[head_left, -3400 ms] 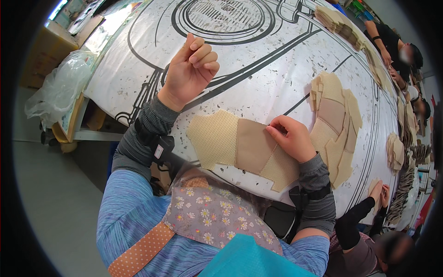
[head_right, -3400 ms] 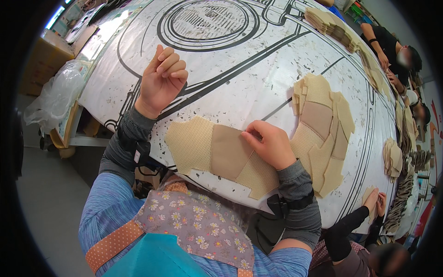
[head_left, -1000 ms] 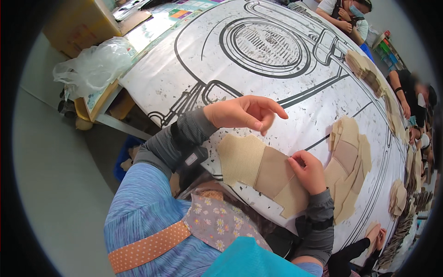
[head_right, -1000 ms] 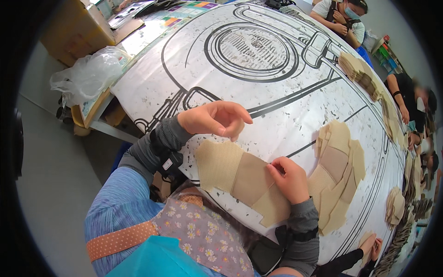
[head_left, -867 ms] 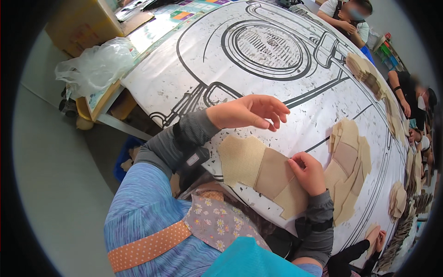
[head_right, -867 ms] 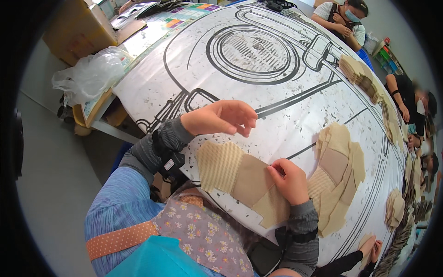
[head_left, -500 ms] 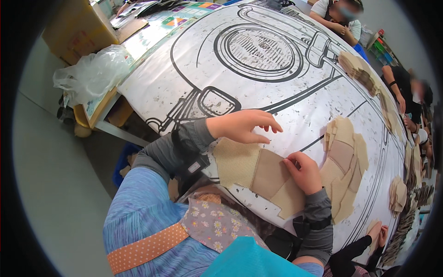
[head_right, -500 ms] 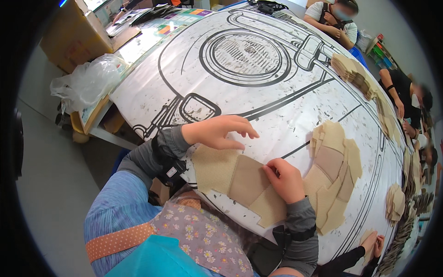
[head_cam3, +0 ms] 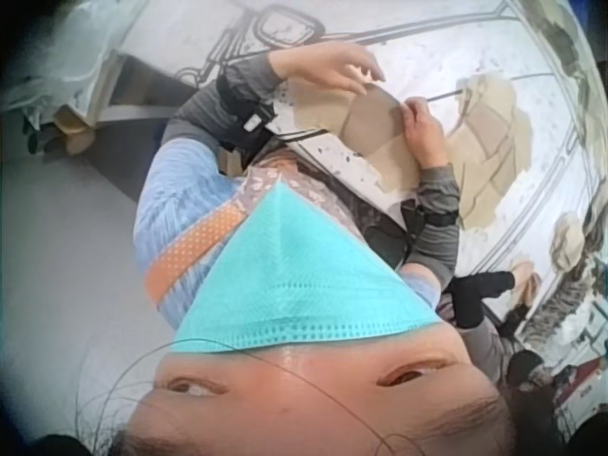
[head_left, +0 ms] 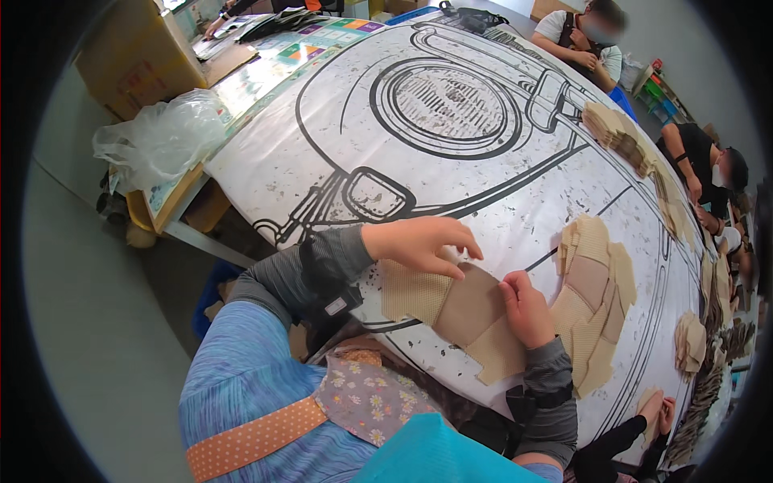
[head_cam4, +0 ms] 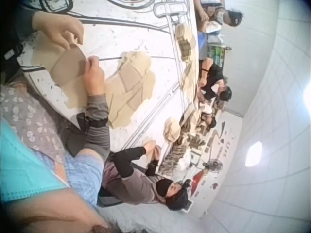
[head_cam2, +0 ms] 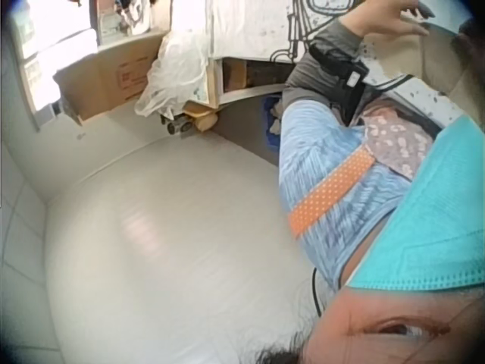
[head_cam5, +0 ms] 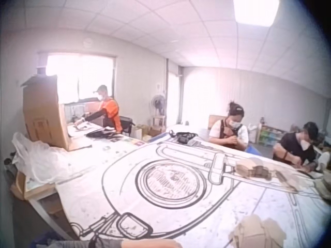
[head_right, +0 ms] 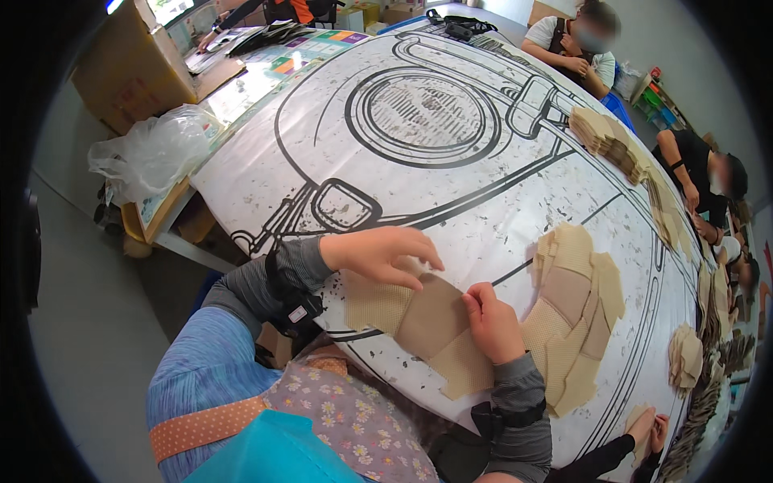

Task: Manually aligning and assembling multiple layers of synthetic shoe upper components at a production table.

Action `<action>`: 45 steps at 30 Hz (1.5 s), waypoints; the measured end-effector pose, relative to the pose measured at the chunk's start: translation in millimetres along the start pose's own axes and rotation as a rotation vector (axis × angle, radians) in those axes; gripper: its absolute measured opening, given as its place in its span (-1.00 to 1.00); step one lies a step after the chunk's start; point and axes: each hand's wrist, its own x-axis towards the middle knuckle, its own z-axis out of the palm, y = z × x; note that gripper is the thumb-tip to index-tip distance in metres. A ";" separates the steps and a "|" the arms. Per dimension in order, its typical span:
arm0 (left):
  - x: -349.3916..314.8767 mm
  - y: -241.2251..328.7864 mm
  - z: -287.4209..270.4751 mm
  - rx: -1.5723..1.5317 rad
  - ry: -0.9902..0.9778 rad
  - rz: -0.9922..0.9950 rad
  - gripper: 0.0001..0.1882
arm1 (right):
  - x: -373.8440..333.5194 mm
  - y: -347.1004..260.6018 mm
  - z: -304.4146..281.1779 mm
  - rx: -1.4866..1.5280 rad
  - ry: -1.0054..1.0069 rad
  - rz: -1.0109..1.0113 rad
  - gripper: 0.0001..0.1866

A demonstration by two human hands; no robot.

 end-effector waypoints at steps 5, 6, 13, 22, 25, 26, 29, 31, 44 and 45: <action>-0.1 5.8 -7.0 -0.066 -0.223 -0.274 -0.68 | 1.7 -3.9 -3.2 -0.058 -0.108 -0.017 -0.81; 0.3 6.0 -7.8 -0.033 -0.193 -0.261 -0.69 | 1.4 -4.4 -3.6 -0.046 -0.110 -0.015 -0.81; 0.2 11.5 -12.0 -0.010 -0.115 -0.348 -0.74 | 2.0 -16.0 -5.6 -0.064 -0.143 -0.002 -0.74; -0.7 4.8 -8.4 -0.023 -0.090 -0.372 -0.76 | 1.7 -11.6 -5.3 -0.066 -0.137 -0.044 -0.72; 1.0 5.4 -10.3 0.000 -0.118 -0.382 -0.76 | 1.8 -10.3 -4.6 -0.068 -0.129 -0.048 -0.72; 1.6 6.1 -10.7 -0.003 -0.121 -0.380 -0.76 | 2.0 -9.2 -4.2 -0.068 -0.128 -0.044 -0.72; 2.9 6.4 -10.8 -0.006 -0.116 -0.383 -0.76 | 1.1 -7.6 -4.1 -0.060 -0.106 -0.055 -0.72; 5.1 4.0 -10.0 0.029 -0.085 -0.369 -0.77 | 1.6 -8.2 -6.1 -0.056 -0.114 -0.046 -0.72; 88.6 -119.5 -69.2 0.751 0.141 -0.324 -0.78 | 2.0 -1.0 -4.8 -0.013 -0.145 -0.035 -0.74; 100.9 -138.3 -78.2 0.943 0.119 -0.268 -0.78 | 2.4 0.7 -3.5 -0.007 -0.140 -0.055 -0.74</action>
